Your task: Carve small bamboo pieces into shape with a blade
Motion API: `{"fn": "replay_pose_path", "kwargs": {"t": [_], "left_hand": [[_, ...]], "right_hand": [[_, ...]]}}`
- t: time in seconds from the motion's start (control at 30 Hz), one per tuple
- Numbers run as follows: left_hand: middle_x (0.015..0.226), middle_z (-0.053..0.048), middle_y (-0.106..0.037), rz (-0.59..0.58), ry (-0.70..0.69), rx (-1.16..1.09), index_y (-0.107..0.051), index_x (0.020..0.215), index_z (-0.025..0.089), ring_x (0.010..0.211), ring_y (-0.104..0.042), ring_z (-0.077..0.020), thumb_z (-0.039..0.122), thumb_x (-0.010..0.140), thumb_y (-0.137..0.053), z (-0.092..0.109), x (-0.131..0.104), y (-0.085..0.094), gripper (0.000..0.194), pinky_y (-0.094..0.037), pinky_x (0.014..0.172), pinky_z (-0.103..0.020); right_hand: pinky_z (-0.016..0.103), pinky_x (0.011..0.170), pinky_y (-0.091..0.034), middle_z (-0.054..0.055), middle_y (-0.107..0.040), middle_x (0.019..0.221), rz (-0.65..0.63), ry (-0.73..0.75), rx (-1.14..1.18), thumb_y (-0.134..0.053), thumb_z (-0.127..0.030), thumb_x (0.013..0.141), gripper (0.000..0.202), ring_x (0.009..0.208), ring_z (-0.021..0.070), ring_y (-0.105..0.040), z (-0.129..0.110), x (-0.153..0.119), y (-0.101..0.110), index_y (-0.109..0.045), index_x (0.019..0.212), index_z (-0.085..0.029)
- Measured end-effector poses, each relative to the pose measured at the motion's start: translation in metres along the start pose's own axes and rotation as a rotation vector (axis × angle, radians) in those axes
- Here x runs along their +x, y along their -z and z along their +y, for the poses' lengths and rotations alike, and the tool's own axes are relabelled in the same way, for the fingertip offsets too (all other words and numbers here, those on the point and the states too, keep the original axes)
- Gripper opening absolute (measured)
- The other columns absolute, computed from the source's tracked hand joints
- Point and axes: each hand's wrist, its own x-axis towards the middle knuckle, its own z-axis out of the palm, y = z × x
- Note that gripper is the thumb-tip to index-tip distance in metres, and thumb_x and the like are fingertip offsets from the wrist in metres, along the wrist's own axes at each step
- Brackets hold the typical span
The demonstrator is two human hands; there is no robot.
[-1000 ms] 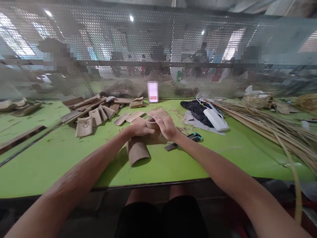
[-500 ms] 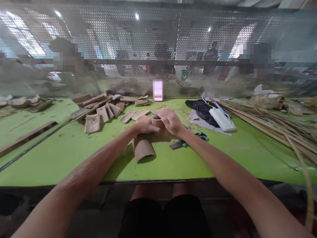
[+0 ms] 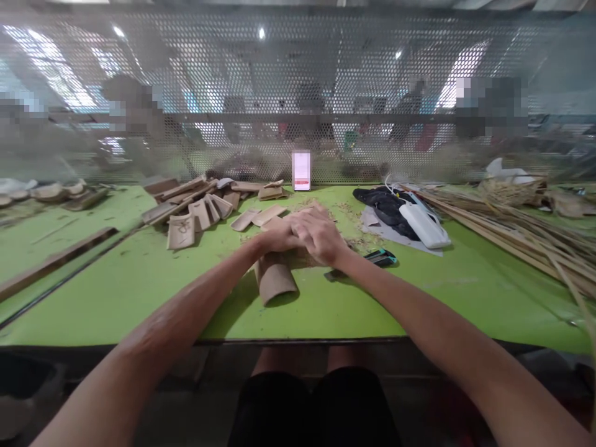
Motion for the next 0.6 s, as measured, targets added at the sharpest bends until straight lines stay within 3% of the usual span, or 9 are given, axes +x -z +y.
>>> {"fn": "replay_pose_path", "kwargs": {"t": [0.07, 0.2, 0.3, 0.47, 0.6], "left_hand": [[0.113, -0.009, -0.073, -0.061, 0.055, -0.062, -0.066, 0.116, 0.016, 0.105, -0.068, -0.0273, 0.042, 0.081, -0.071, 0.005, 0.000, 0.006, 0.044, -0.057, 0.096, -0.039], [0.121, -0.008, -0.072, -0.137, 0.138, -0.158, -0.060, 0.131, 0.017, 0.114, -0.064, -0.0303, 0.050, 0.078, -0.072, 0.010, 0.000, 0.014, 0.063, -0.053, 0.102, -0.042], [0.121, -0.010, -0.071, -0.119, 0.095, -0.164, -0.063, 0.125, 0.017, 0.115, -0.064, -0.0304, 0.047, 0.078, -0.071, 0.009, 0.001, 0.013, 0.056, -0.052, 0.104, -0.043], [0.126, -0.014, -0.068, -0.041, -0.038, -0.097, -0.066, 0.116, 0.015, 0.121, -0.061, -0.0305, 0.043, 0.087, -0.062, 0.008, 0.003, 0.007, 0.040, -0.049, 0.108, -0.045], [0.122, -0.012, -0.069, -0.049, -0.007, -0.120, -0.067, 0.111, 0.016, 0.117, -0.062, -0.0296, 0.045, 0.083, -0.066, 0.003, 0.001, 0.008, 0.040, -0.049, 0.107, -0.044]], "right_hand": [[0.061, 0.124, -0.026, 0.007, -0.076, 0.119, 0.054, -0.096, 0.015, -0.024, -0.039, 0.109, 0.054, 0.116, 0.0255, -0.065, 0.021, 0.000, 0.002, -0.075, 0.119, -0.021], [0.055, 0.118, -0.038, 0.011, -0.073, 0.129, 0.119, -0.119, 0.096, -0.021, -0.046, 0.109, 0.061, 0.124, 0.0277, -0.063, 0.045, -0.002, 0.002, -0.074, 0.121, -0.018], [0.054, 0.120, -0.037, 0.010, -0.073, 0.130, 0.121, -0.102, 0.110, -0.023, -0.043, 0.109, 0.057, 0.125, 0.0258, -0.062, 0.029, -0.002, 0.001, -0.073, 0.125, -0.019], [0.059, 0.127, -0.025, 0.006, -0.074, 0.128, 0.015, 0.009, 0.015, -0.031, -0.034, 0.108, 0.046, 0.123, 0.0240, -0.064, -0.010, -0.002, 0.003, -0.071, 0.128, -0.023], [0.058, 0.129, -0.021, 0.004, -0.075, 0.124, 0.014, -0.009, 0.021, -0.030, -0.033, 0.109, 0.047, 0.121, 0.0231, -0.065, 0.001, -0.001, 0.005, -0.073, 0.125, -0.024]]}}
